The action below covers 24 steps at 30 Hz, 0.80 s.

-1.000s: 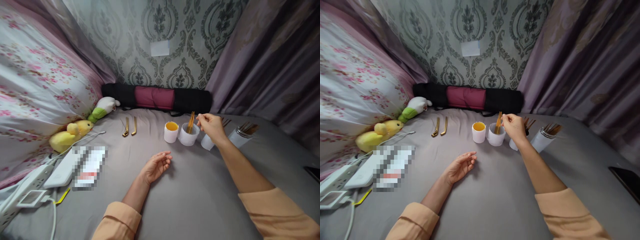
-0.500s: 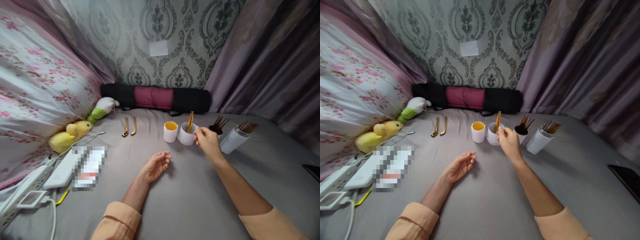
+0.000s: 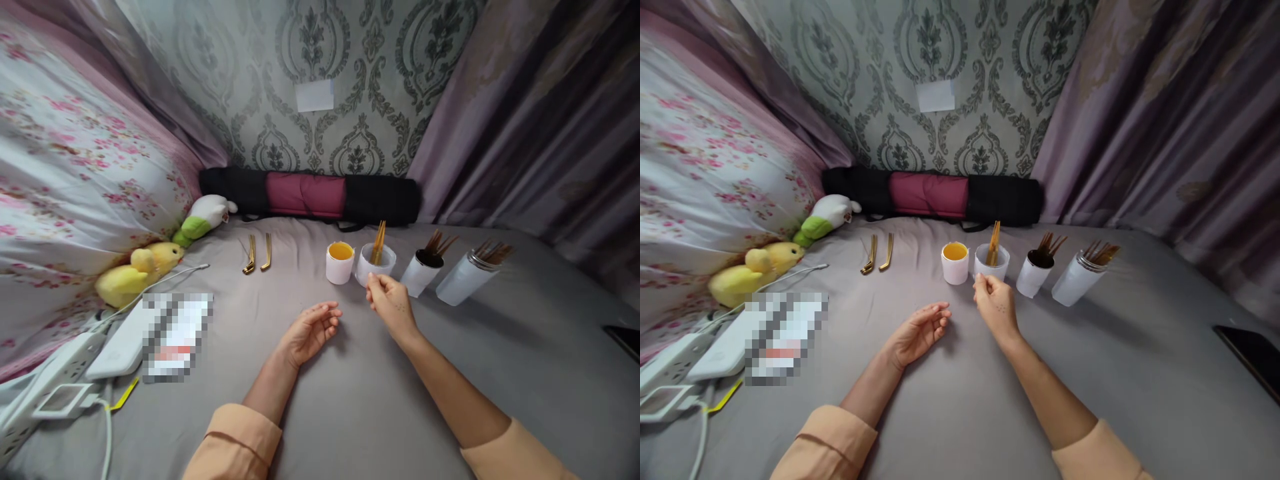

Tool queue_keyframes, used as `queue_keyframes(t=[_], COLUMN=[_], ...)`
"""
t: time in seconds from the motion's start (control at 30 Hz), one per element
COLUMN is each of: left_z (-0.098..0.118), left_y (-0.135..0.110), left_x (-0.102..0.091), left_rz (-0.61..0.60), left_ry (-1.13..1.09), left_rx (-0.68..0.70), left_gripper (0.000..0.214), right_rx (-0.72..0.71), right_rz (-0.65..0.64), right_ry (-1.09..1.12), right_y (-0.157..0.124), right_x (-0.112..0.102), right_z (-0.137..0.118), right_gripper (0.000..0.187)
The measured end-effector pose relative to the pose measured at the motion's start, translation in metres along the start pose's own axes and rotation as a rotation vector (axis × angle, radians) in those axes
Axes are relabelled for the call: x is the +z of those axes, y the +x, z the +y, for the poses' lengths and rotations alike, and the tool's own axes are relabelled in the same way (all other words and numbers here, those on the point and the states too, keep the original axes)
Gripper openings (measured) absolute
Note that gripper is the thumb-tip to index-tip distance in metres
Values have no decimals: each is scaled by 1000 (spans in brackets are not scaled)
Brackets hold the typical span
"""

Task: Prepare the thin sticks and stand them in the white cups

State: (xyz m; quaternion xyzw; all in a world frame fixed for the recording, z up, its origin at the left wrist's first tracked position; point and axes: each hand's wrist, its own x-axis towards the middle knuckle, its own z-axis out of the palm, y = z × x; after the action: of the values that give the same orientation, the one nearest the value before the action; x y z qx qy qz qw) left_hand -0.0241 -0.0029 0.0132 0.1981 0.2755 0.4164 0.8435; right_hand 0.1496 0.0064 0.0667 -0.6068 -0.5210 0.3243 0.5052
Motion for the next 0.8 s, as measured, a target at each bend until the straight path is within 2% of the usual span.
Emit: queue_keyframes(t=[0.3, 0.57, 0.67, 0.8], left_z=[0, 3, 4, 10], left_y=[1, 1, 2, 6], left_x=[2, 5, 7, 11], left_rz=[-3, 25, 60, 164], left_ry=[-6, -36, -47, -29], left_rx=[-5, -19, -45, -79], left_gripper=[19, 15, 13, 10], right_rx=[-41, -50, -67, -81], right_rz=[-15, -13, -8, -5], right_ry=[-113, -237, -278, -297], right_y=[-9, -12, -12, -12], right_x=[21, 24, 24, 25], right_z=[33, 50, 50, 50], right_gripper=[43, 40, 40, 41])
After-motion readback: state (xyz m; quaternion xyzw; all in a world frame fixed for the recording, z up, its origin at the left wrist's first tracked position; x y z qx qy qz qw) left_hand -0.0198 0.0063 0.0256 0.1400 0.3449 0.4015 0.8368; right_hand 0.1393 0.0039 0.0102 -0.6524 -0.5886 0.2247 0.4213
